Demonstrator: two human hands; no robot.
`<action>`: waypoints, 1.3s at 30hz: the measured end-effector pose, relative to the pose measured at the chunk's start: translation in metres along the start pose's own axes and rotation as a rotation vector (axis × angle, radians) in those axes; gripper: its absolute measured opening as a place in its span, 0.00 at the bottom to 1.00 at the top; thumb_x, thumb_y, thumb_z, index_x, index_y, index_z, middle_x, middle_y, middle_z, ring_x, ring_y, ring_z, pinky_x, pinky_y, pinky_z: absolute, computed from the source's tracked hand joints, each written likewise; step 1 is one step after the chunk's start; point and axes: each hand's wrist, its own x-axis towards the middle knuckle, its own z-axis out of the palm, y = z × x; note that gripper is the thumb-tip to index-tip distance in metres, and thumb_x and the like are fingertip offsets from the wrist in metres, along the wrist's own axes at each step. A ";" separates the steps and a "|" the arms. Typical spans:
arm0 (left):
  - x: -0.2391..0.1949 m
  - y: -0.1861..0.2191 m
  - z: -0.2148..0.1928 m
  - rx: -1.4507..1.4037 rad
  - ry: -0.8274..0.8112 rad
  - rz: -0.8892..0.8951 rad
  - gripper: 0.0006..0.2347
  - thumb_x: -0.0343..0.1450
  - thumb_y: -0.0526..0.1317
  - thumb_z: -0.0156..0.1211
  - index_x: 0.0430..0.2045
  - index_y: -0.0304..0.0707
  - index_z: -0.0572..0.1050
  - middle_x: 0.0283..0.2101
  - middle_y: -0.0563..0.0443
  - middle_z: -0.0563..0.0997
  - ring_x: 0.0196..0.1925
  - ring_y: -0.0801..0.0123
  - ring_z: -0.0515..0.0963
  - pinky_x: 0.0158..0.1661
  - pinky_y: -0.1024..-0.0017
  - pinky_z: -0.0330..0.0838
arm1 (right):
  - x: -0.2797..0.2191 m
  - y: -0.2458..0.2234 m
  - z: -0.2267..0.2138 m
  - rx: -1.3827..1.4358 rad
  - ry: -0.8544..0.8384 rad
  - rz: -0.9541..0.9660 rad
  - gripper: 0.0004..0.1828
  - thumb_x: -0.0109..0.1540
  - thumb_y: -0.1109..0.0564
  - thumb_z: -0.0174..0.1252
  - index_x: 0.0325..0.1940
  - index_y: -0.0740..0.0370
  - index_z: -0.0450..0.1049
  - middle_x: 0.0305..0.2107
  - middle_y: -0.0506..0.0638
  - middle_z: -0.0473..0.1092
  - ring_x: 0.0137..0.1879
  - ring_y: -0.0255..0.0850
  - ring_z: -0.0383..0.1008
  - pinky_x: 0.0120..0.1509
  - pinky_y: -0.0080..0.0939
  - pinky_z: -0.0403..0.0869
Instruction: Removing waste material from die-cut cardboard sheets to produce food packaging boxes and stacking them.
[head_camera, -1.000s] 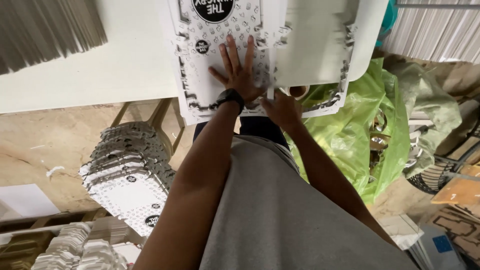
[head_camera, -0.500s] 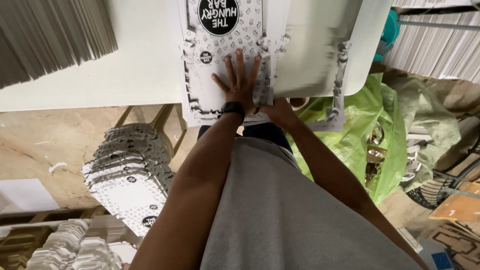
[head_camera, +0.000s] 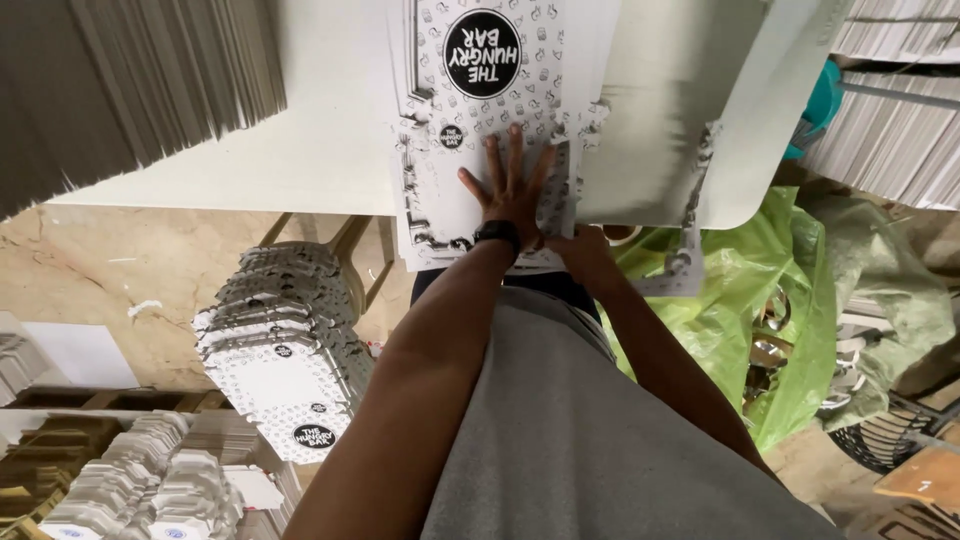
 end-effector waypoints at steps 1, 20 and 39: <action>-0.002 0.000 0.004 0.080 0.027 -0.004 0.68 0.46 0.48 0.87 0.76 0.67 0.30 0.77 0.39 0.19 0.77 0.33 0.21 0.61 0.13 0.24 | -0.008 -0.012 -0.002 -0.078 -0.010 -0.072 0.32 0.57 0.36 0.62 0.36 0.73 0.79 0.29 0.65 0.76 0.41 0.57 0.79 0.41 0.58 0.75; -0.015 -0.143 -0.036 -0.123 0.724 -0.093 0.34 0.60 0.42 0.79 0.63 0.48 0.69 0.65 0.33 0.63 0.63 0.40 0.72 0.54 0.47 0.71 | -0.019 -0.003 -0.039 -0.612 -0.102 -0.242 0.46 0.65 0.20 0.45 0.56 0.68 0.69 0.40 0.69 0.75 0.48 0.62 0.80 0.48 0.59 0.76; -0.025 -0.170 -0.122 -0.200 0.261 -0.129 0.25 0.71 0.41 0.64 0.63 0.71 0.67 0.63 0.40 0.66 0.60 0.42 0.77 0.56 0.53 0.76 | -0.049 -0.038 -0.046 -0.547 -0.120 -0.277 0.40 0.68 0.26 0.46 0.59 0.66 0.73 0.46 0.64 0.77 0.53 0.56 0.80 0.54 0.52 0.76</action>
